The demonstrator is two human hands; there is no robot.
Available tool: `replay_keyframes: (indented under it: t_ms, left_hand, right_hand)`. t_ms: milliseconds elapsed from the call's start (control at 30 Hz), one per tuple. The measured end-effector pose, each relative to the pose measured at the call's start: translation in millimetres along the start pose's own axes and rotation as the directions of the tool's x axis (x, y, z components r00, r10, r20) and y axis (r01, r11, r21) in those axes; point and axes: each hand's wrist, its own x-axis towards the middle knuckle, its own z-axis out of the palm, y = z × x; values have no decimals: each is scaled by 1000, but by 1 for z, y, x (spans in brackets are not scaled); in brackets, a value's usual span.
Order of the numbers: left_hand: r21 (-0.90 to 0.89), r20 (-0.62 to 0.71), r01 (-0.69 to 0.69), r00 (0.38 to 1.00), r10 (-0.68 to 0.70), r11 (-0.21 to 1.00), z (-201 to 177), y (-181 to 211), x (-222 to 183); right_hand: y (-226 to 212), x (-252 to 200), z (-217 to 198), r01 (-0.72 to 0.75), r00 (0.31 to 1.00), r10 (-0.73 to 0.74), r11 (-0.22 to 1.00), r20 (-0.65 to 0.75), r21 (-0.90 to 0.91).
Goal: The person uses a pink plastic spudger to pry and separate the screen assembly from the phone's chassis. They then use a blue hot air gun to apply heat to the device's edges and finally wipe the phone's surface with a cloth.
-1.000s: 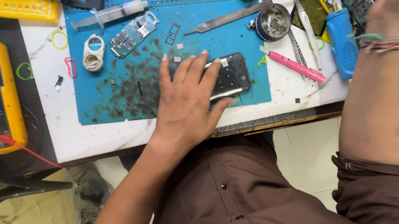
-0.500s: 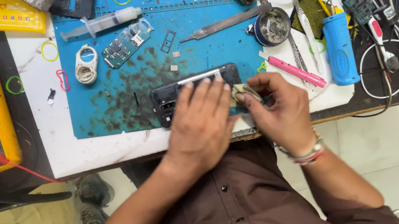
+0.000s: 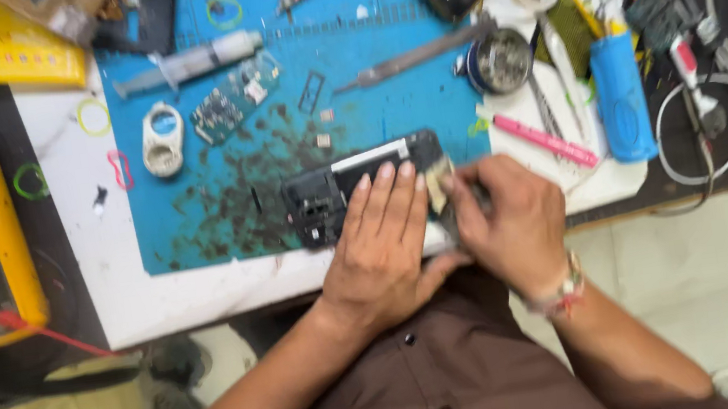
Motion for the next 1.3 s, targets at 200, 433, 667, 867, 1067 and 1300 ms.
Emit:
replay_keyframes:
  t_ms: [200, 433, 667, 867, 1067, 1300]
  left_hand:
    - [75, 33, -12, 999, 9, 997, 5, -1, -3]
    - [30, 10, 1, 1000, -1, 1000, 0, 1, -1]
    - [16, -3, -9, 1000, 9, 1000, -2, 2, 2]
    - [5, 20, 11, 1000, -11, 1000, 2, 0, -1]
    - [-17, -2, 6, 1000, -6, 1000, 0, -3, 3]
    - [-30, -11, 8, 1000, -8, 1000, 0, 0, 2]
  right_hand:
    - [-34, 44, 3, 46, 992, -40, 998, -119, 44]
    - [-18, 30, 7, 49, 995, -45, 998, -93, 38]
    - [-1, -20, 2, 41, 998, -36, 996, -56, 78]
    - [-35, 39, 4, 81, 989, -83, 997, -126, -16]
    - [-10, 1, 7, -36, 999, 34, 998, -33, -52]
    - [0, -14, 8, -2, 999, 1, 1000, -52, -15]
